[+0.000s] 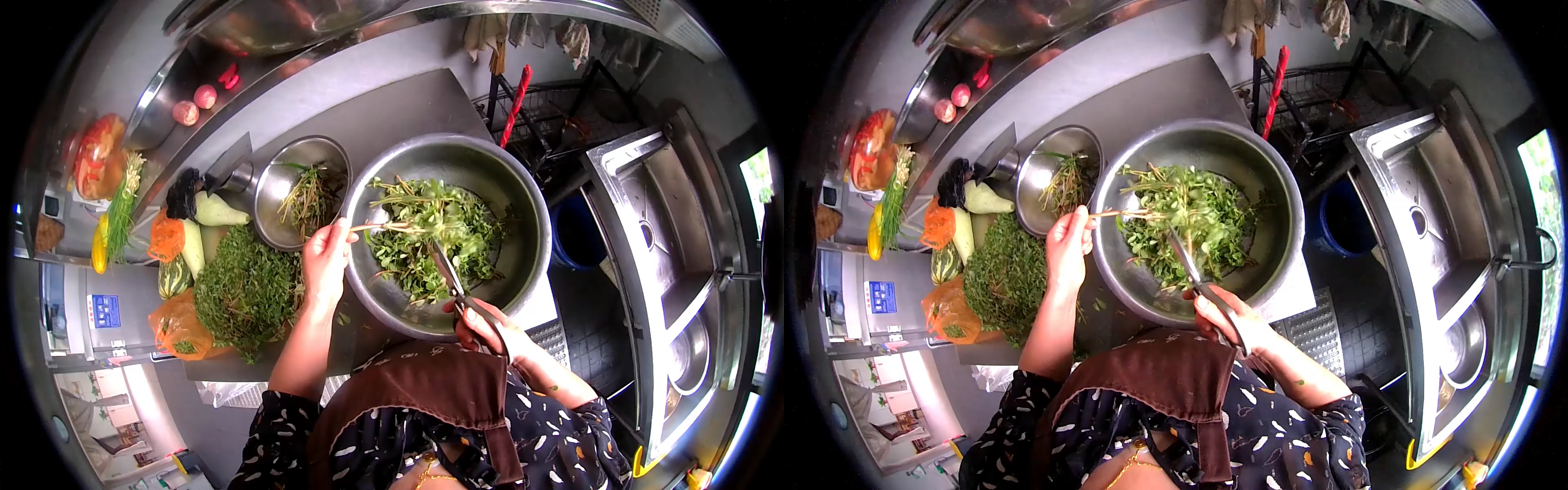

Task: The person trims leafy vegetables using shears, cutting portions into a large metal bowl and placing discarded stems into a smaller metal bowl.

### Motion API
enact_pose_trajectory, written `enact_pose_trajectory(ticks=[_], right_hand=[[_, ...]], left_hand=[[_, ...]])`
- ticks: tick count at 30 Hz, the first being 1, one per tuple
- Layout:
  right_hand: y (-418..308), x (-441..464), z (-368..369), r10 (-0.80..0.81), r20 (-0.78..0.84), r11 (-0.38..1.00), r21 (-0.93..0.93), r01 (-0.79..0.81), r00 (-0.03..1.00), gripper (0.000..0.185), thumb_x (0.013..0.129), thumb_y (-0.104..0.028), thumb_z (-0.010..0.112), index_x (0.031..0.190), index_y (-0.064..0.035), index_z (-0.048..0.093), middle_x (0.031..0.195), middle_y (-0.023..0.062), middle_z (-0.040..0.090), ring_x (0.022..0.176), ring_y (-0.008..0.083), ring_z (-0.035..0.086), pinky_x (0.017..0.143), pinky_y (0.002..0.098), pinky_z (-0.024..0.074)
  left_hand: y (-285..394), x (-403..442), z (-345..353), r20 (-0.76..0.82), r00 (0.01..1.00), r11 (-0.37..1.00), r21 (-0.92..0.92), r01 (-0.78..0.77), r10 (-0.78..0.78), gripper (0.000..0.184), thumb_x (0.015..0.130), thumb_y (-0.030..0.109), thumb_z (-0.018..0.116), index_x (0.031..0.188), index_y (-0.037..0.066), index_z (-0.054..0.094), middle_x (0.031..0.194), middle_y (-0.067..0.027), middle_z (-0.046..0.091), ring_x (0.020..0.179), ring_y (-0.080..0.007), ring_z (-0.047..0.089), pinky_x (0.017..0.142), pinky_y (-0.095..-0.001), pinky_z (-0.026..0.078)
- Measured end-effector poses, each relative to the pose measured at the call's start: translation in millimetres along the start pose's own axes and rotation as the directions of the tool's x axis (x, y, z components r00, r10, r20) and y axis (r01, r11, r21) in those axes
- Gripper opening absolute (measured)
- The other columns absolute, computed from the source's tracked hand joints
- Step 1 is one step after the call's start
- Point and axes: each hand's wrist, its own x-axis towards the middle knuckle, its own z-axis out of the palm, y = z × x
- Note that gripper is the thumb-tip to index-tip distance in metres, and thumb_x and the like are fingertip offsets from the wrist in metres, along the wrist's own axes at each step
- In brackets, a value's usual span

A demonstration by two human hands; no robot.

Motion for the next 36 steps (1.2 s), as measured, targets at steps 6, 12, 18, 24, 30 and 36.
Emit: enact_pose_trajectory(ticks=[6, 12, 18, 24, 30, 36], right_hand=[[0, 5, 3, 0.035, 0.062, 0.994, -0.101, -0.029, 0.997, 0.052, 0.096, -0.046, 0.05, 0.124, -0.0022, 0.048, 0.071, -0.0038, 0.045, 0.065, 0.0054, 0.042, 0.059, 0.0211, 0.035], [-3, 16, 7, 0.035, 0.06, 0.996, -0.09, -0.03, 0.998, 0.051, 0.097, -0.046, 0.049, 0.122, -0.0009, 0.049, 0.066, -0.0036, 0.044, 0.059, 0.0061, 0.041, 0.055, 0.0211, 0.0348], [3, 19, 4, 0.063, 0.036, 0.991, -0.119, -0.059, 0.997, 0.049, 0.096, -0.043, 0.052, 0.12, 0.0002, 0.05, 0.061, -0.0052, 0.041, 0.051, 0.0062, 0.037, 0.049, 0.0213, 0.0324], [7, 14, -1, 0.038, 0.075, 0.999, 0.0, -0.038, 0.996, 0.053, 0.096, -0.047, 0.05, 0.122, -0.0006, 0.048, 0.066, -0.004, 0.042, 0.056, 0.0063, 0.038, 0.052, 0.022, 0.0332], [2, 21, 2, 0.072, 0.09, 0.996, -0.059, -0.067, 0.993, 0.058, 0.097, -0.051, 0.044, 0.124, 0.0, 0.045, 0.07, -0.0013, 0.045, 0.061, 0.0076, 0.042, 0.057, 0.023, 0.0359], [1, 28, 4, 0.056, -0.045, 0.981, -0.182, -0.063, 0.997, 0.049, 0.098, -0.043, 0.048, 0.113, 0.003, 0.051, 0.055, -0.0015, 0.04, 0.041, 0.008, 0.037, 0.041, 0.0234, 0.0327]], left_hand=[[-9, -12, 4, 0.037, 0.988, 0.97, 0.192, -0.151, 0.147, 0.029, 0.096, 0.026, 0.058, 0.084, 0.001, 0.066, 0.063, 0.0062, 0.05, 0.054, -0.0008, 0.036, 0.049, -0.0173, 0.027], [-5, -28, 17, 0.065, 0.974, 0.926, 0.3, -0.227, 0.218, 0.03, 0.096, 0.025, 0.058, 0.085, -0.001, 0.066, 0.064, 0.0054, 0.051, 0.057, -0.0021, 0.04, 0.053, -0.018, 0.032], [-11, -29, 12, 0.084, 0.97, 0.916, 0.319, -0.243, 0.228, 0.03, 0.096, 0.025, 0.058, 0.085, -0.001, 0.066, 0.064, 0.0047, 0.052, 0.057, -0.0023, 0.04, 0.052, -0.018, 0.031], [-7, -26, 5, 0.006, 0.989, 0.974, 0.175, -0.145, 0.146, 0.03, 0.097, 0.026, 0.057, 0.083, 0.0, 0.065, 0.063, 0.0055, 0.051, 0.053, -0.0008, 0.036, 0.047, -0.0175, 0.026], [-3, -34, -2, 0.081, 0.981, 0.933, 0.305, -0.191, 0.174, 0.031, 0.096, 0.026, 0.059, 0.082, 0.0, 0.068, 0.065, 0.005, 0.054, 0.059, -0.0008, 0.039, 0.053, -0.0183, 0.031], [5, -38, -8, 0.14, 0.965, 0.908, 0.33, -0.258, 0.223, 0.031, 0.096, 0.025, 0.058, 0.079, 0.001, 0.067, 0.065, 0.0059, 0.053, 0.059, -0.0009, 0.039, 0.052, -0.0189, 0.03]])
